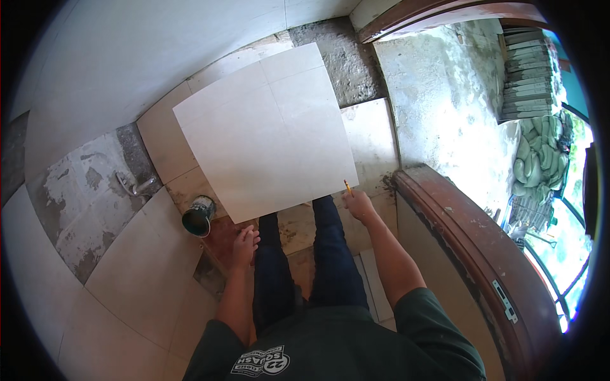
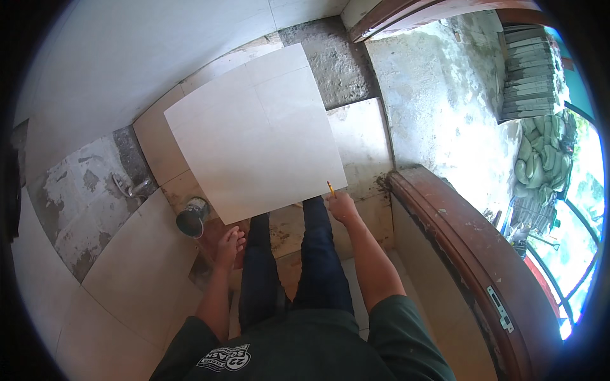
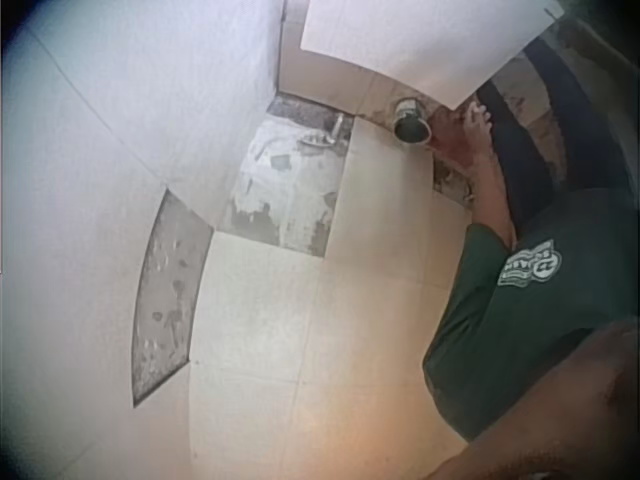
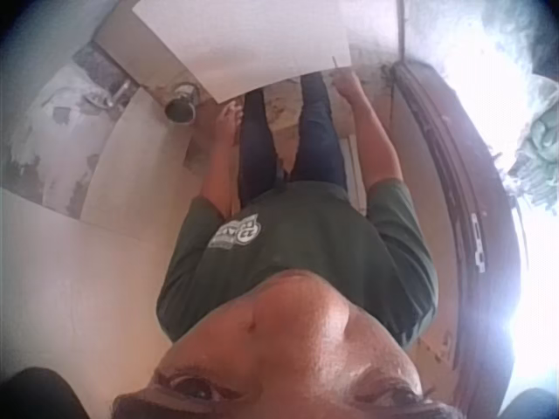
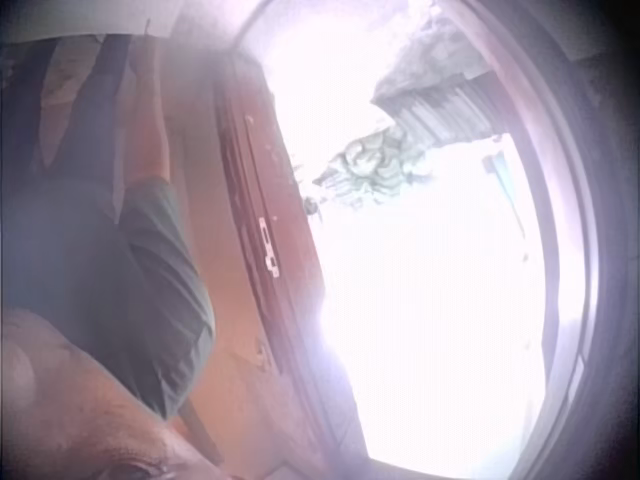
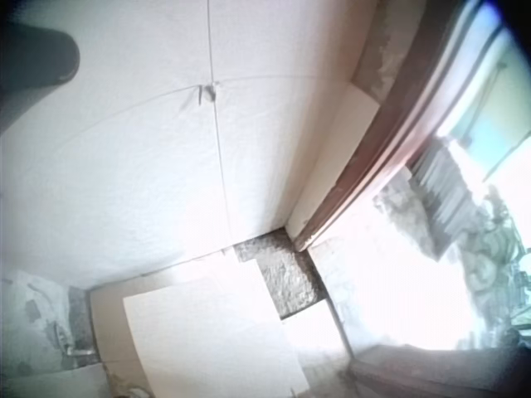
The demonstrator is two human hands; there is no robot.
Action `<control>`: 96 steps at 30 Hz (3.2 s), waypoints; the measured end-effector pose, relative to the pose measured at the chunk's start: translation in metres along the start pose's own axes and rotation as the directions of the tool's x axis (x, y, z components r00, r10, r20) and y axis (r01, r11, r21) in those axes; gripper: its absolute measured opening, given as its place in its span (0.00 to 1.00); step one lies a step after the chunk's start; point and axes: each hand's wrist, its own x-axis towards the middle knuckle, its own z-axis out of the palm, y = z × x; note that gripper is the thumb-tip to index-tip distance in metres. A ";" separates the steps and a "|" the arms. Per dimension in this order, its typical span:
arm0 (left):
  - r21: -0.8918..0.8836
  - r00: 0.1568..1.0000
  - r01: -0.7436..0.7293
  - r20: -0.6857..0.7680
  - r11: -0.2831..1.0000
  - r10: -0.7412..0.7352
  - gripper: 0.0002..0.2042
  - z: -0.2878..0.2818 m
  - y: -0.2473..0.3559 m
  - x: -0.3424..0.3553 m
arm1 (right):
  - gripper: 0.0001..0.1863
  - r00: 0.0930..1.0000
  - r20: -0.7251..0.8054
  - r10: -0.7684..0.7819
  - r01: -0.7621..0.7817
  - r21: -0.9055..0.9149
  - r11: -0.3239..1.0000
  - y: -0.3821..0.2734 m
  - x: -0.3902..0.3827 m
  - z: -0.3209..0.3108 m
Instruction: The person marks a line on a floor tile using a pencil, carries the tile to an outdoor workspace, and uses an angle grinder to cut the tile along the marked line.
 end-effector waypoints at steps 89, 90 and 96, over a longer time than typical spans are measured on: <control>-0.090 0.980 -0.098 -0.181 0.991 0.081 0.37 -0.113 0.025 0.282 | 0.31 0.989 -0.101 0.108 -0.065 0.359 0.931 -0.060 0.199 -0.030; -0.066 0.973 -0.136 -0.199 0.989 0.120 0.39 -0.111 0.029 0.278 | 0.31 0.989 -0.094 0.110 -0.070 0.359 0.931 -0.055 0.203 -0.026; -0.017 0.949 -0.234 -0.223 0.972 0.224 0.42 -0.079 0.048 0.284 | 0.33 0.984 -0.088 -0.157 0.178 0.596 0.783 0.016 0.244 -0.041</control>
